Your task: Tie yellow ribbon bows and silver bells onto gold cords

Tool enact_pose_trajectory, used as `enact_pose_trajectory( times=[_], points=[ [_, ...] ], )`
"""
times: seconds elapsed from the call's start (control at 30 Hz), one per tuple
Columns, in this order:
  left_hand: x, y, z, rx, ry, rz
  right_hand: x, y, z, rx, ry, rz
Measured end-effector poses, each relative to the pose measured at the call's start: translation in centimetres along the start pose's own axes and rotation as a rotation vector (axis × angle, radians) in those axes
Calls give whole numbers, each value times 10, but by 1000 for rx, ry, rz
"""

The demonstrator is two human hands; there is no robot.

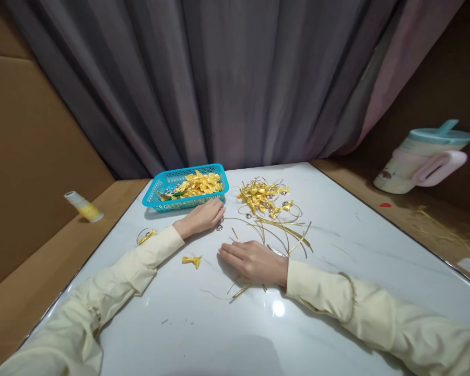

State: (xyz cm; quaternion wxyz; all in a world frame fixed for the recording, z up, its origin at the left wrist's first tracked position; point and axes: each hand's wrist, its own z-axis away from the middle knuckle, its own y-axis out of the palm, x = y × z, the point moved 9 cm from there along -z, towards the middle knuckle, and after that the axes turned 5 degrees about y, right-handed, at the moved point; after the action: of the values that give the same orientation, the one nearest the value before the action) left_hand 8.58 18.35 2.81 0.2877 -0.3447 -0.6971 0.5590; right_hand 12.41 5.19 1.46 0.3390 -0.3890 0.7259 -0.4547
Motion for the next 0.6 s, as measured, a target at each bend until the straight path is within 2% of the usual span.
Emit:
enact_pose_trajectory(
  times=[0.13,0.23,0.37,0.5,0.6],
  points=[
    [-10,-15,-4,-11,20,-22,2,-2,0,-12,-11,2],
    [-28,-17,-17,0,101,-18,4,-5,0,-40,-26,19],
    [-55,0,-43,82,282,-28,6,-12,1,-119,-59,49],
    [-61,18,-64,143,320,-75,7,-15,2,-162,-73,70],
    [-65,24,-73,176,334,-116,8,-16,3,-171,-79,73]
  ],
)
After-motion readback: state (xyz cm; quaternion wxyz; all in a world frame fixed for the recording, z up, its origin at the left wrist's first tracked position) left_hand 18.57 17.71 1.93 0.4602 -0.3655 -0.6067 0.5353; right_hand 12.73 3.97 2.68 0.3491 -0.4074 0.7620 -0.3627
